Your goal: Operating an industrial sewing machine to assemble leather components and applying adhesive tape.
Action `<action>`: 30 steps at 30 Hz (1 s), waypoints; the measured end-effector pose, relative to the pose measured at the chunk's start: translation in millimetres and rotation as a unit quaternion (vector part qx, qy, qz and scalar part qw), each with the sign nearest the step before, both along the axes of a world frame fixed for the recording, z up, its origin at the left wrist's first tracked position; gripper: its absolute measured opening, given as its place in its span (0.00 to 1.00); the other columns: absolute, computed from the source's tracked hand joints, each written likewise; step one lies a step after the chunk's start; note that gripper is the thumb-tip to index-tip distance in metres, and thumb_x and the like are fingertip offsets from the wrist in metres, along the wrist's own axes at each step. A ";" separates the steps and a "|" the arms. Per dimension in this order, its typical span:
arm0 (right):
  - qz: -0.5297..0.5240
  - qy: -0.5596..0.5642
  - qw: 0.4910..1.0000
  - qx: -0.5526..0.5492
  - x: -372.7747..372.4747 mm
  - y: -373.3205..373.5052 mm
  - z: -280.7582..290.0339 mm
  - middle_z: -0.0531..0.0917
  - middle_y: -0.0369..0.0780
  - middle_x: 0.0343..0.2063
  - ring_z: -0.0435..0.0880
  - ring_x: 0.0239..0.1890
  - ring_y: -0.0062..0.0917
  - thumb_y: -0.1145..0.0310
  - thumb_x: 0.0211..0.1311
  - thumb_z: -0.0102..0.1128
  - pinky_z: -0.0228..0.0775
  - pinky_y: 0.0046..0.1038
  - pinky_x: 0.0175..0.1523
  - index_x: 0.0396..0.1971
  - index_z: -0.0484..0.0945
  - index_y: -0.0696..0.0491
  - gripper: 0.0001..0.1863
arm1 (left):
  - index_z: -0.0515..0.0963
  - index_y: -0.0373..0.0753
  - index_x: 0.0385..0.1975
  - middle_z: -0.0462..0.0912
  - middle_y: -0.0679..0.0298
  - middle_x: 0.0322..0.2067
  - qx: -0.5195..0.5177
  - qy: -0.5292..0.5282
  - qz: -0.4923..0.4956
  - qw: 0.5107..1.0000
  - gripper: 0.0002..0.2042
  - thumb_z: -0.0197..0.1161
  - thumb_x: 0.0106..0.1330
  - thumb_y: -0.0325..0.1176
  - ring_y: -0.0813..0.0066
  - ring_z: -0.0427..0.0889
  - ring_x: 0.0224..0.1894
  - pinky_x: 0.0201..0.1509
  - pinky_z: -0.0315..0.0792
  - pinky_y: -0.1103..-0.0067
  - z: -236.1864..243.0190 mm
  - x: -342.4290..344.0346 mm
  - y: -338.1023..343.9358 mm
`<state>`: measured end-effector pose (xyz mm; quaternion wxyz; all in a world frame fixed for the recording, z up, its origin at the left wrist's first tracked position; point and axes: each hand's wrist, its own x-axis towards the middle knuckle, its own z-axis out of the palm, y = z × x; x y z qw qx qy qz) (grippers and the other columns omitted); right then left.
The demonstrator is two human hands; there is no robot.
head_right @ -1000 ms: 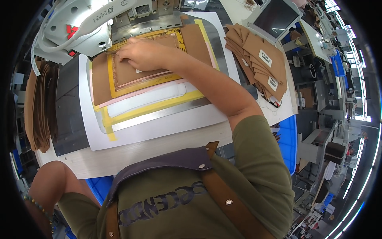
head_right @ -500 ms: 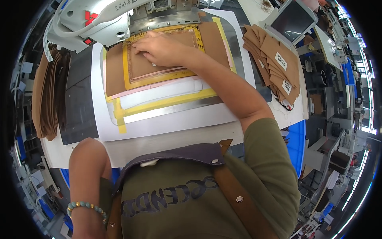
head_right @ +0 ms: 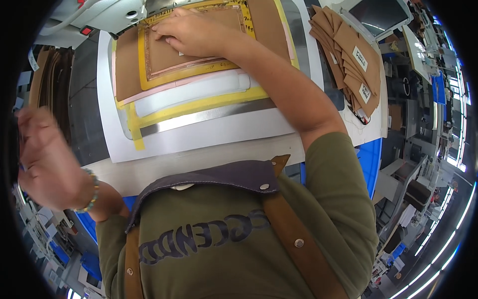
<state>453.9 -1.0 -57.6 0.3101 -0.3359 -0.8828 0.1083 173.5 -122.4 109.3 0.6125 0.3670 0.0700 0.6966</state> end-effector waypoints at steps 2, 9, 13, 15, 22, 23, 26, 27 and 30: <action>0.016 0.013 1.000 -0.020 1.4 -0.1 -1.4 0.83 0.35 0.62 0.77 0.60 0.36 0.73 0.68 0.62 0.68 0.39 0.69 0.52 0.84 0.53 0.14 | 0.83 0.41 0.50 0.77 0.41 0.60 0.139 0.306 -0.202 0.920 0.20 0.54 0.78 0.51 0.45 0.81 0.59 0.59 0.78 0.57 -15.9 14.2 -1.3; 0.007 0.026 0.998 -0.057 -1.8 -5.3 4.9 0.85 0.39 0.59 0.77 0.57 0.42 0.74 0.65 0.60 0.68 0.44 0.66 0.49 0.85 0.51 0.14 | 0.72 0.38 0.67 0.64 0.41 0.72 0.374 0.674 -0.434 0.466 0.28 0.64 0.65 0.31 0.47 0.82 0.58 0.59 0.80 0.66 3.2 36.9 -39.0; 0.004 -0.008 0.999 -0.034 -1.7 -6.8 10.9 0.83 0.39 0.62 0.77 0.58 0.39 0.74 0.65 0.61 0.66 0.42 0.68 0.50 0.84 0.52 0.14 | 0.69 0.32 0.66 0.75 0.48 0.55 0.410 0.649 -0.383 0.514 0.23 0.54 0.69 0.23 0.51 0.84 0.49 0.50 0.82 0.66 -11.9 40.4 -33.7; 0.004 -0.004 1.000 -0.026 -0.7 -7.7 11.9 0.83 0.38 0.62 0.77 0.58 0.39 0.73 0.66 0.61 0.66 0.42 0.69 0.51 0.84 0.53 0.14 | 0.71 0.30 0.62 0.77 0.50 0.49 0.424 0.647 -0.374 0.512 0.20 0.53 0.69 0.22 0.52 0.85 0.46 0.48 0.82 0.65 -16.5 41.1 -32.1; -0.001 -0.012 0.998 -0.066 -1.1 -9.0 13.8 0.82 0.37 0.64 0.77 0.58 0.37 0.73 0.68 0.61 0.68 0.41 0.68 0.50 0.84 0.53 0.13 | 0.76 0.33 0.56 0.78 0.56 0.46 0.410 0.671 -0.328 0.524 0.15 0.57 0.71 0.29 0.57 0.84 0.48 0.49 0.82 0.67 -8.0 38.5 -46.4; 0.010 -0.013 0.998 -0.060 -1.8 -8.6 14.2 0.82 0.37 0.64 0.77 0.59 0.37 0.73 0.68 0.62 0.68 0.41 0.67 0.50 0.84 0.53 0.13 | 0.77 0.34 0.54 0.78 0.56 0.46 0.400 0.662 -0.312 0.551 0.14 0.58 0.71 0.29 0.58 0.84 0.47 0.49 0.82 0.67 -8.0 37.3 -48.1; -0.006 -0.019 0.997 -0.076 -1.9 -6.8 12.9 0.82 0.36 0.64 0.77 0.59 0.38 0.72 0.68 0.61 0.67 0.41 0.67 0.50 0.85 0.52 0.12 | 0.80 0.34 0.51 0.81 0.58 0.52 0.410 0.621 -0.256 0.617 0.12 0.64 0.69 0.28 0.61 0.85 0.49 0.48 0.83 0.69 -3.2 28.0 -50.7; 0.006 -0.008 0.998 -0.059 -1.2 -7.3 11.3 0.82 0.36 0.64 0.77 0.59 0.38 0.71 0.68 0.61 0.67 0.41 0.67 0.50 0.85 0.51 0.12 | 0.80 0.34 0.50 0.82 0.59 0.53 0.414 0.594 -0.239 0.647 0.12 0.65 0.69 0.28 0.62 0.85 0.50 0.48 0.83 0.70 0.8 25.0 -50.4; 0.008 0.006 0.999 -0.037 -2.9 -4.9 5.4 0.83 0.37 0.63 0.77 0.59 0.38 0.70 0.69 0.61 0.66 0.42 0.68 0.49 0.85 0.51 0.12 | 0.83 0.41 0.53 0.81 0.57 0.61 0.399 0.561 -0.221 0.690 0.13 0.65 0.70 0.29 0.65 0.85 0.56 0.52 0.83 0.74 29.5 9.9 -50.2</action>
